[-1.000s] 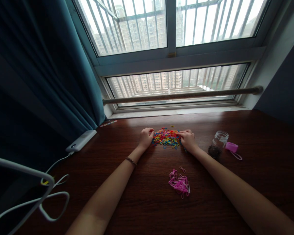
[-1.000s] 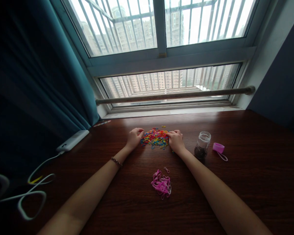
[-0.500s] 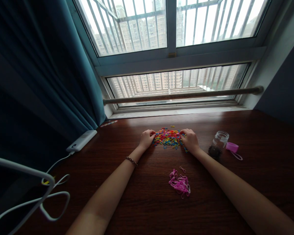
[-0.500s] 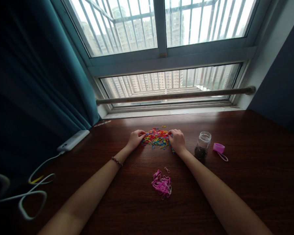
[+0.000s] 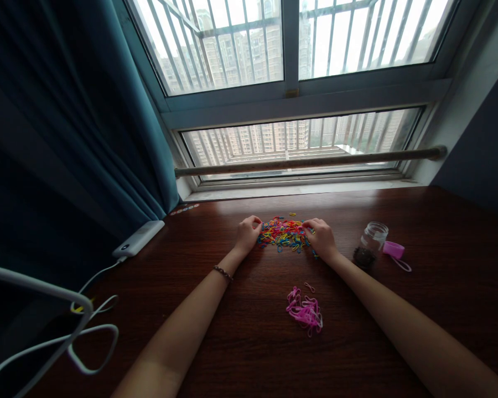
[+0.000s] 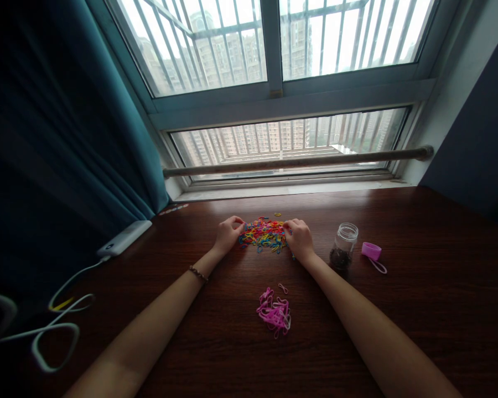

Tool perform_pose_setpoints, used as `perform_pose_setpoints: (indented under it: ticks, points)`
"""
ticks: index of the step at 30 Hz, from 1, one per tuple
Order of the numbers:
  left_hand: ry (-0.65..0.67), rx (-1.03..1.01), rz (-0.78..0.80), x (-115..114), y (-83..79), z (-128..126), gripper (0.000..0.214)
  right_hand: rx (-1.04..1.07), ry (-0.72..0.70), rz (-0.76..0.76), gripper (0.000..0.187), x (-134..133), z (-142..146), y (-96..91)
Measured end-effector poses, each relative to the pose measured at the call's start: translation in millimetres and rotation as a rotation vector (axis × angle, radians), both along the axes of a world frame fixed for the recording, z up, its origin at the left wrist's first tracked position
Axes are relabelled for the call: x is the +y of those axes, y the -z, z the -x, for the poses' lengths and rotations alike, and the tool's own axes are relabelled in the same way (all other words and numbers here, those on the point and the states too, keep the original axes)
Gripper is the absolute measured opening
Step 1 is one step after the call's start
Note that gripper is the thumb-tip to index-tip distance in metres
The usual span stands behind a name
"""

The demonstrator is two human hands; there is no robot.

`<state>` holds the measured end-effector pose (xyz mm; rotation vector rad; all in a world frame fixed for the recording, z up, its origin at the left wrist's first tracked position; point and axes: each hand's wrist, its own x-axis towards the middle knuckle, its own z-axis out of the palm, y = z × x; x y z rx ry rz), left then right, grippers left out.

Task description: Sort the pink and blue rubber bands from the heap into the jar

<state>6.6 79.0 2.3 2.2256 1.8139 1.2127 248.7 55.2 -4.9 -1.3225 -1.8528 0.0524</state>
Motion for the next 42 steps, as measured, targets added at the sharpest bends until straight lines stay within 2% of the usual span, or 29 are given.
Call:
perform_pose_setpoints:
  ticks: [11,17,21,24,27,31,34,35,37,39,42]
  points:
    - [-0.013,-0.007,-0.022,-2,-2.2,-3,0.004,0.021,-0.002,0.009,0.017,2,1,1.4]
    - [0.083,-0.049,-0.040,-1,-2.4,-2,0.007,0.033,-0.018,0.019,0.018,-1,2,1.0]
    - [0.111,-0.018,-0.070,0,-2.2,0,0.007,0.141,-0.040,0.068,0.022,-1,3,-5.4]
    - [0.132,-0.014,-0.093,0,-2.8,0,0.009,0.328,-0.141,0.253,0.024,-1,1,-22.8]
    - [0.145,-0.040,-0.087,0,-2.8,-2,0.011,0.449,-0.450,0.598,0.029,-8,-3,-48.5]
    - [0.107,-0.082,-0.043,-1,-2.7,-4,0.012,0.202,-0.897,1.063,0.030,-28,-2,-74.7]
    - [0.090,-0.099,-0.021,-3,-3.9,-4,0.011,-0.030,-1.079,1.408,0.035,-40,4,-77.9]
    - [0.087,-0.109,-0.017,-4,-4.5,-4,0.012,-0.070,-1.085,1.483,0.038,-42,5,-76.4]
    - [0.087,-0.145,-0.010,-4,-5.3,-4,0.013,-0.066,-1.024,1.522,0.043,-41,5,-71.1]
    - [0.102,-0.192,0.012,-4,-5.3,-3,0.014,0.018,-0.917,1.443,0.042,-35,4,-64.6]
    - [0.178,-0.272,0.096,-4,-5.5,-4,0.018,0.200,-0.751,1.241,0.032,-23,1,-54.9]
